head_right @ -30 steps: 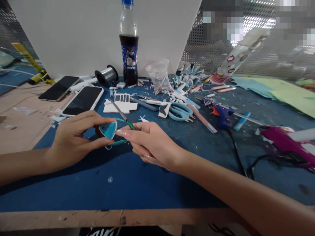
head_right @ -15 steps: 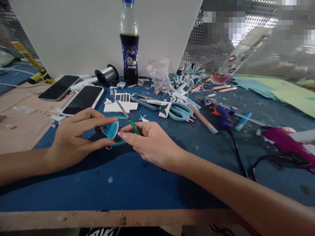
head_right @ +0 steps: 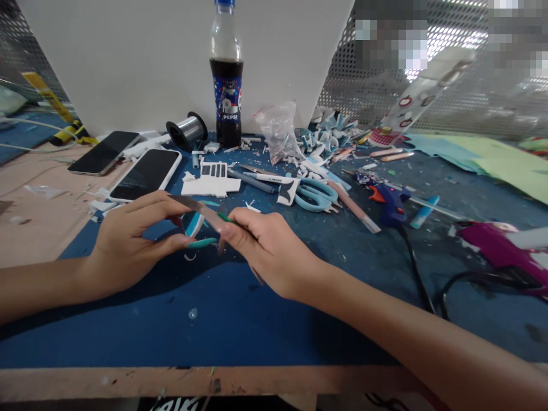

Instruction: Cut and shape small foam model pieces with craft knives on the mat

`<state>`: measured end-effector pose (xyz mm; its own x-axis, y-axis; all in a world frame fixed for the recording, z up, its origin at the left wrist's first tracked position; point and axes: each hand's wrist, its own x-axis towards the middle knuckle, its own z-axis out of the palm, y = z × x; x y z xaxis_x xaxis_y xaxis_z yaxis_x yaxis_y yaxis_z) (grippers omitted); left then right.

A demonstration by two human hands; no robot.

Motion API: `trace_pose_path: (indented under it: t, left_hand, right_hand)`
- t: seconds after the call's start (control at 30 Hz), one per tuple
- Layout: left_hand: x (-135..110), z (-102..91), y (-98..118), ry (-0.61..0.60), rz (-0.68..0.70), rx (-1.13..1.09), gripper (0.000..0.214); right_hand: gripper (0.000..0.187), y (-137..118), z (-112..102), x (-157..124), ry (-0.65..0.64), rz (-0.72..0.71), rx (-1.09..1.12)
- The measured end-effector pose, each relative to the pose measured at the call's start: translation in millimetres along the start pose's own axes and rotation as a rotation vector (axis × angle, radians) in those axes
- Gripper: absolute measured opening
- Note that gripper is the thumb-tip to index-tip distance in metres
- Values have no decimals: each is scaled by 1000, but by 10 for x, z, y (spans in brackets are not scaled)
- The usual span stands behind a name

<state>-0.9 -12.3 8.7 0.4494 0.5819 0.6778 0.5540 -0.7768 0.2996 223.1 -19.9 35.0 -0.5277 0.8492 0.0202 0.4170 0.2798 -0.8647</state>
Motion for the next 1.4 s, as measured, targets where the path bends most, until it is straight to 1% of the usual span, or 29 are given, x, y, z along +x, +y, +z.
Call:
trace_pose_path:
  t: [0.1,0.27,0.5,0.63,0.83,1.1,1.23,1.4]
  left_hand:
    - [6,-9,6,-11,-19,11,34]
    - [8,-26,10,-33,-108,7,42]
    - [-11,-4,22,-40,-142,-77,42]
    - [2,-11,23,-37,-125,-76,43]
    - [1,-11,4,-41,-110,-62,39]
    - [0,-14,18,-37,-83,-50,43]
    - [5,-17,9,-43,-75,-41,44]
    - [17,-20,1,-43,-22,-30,45]
  right_hand:
    - [51,43,-7,-4,-2,-8,-73]
    - [50,42,22,1,16,-64,-204]
    - [46,43,35,13,11,-89,-216]
    - [45,47,35,18,12,-106,-211]
    - [44,20,28,-5,30,-88,-218]
    - [43,36,37,15,44,-163,-306]
    - [45,30,44,15,38,-174,-296]
    - [47,51,50,16,22,-192,-275]
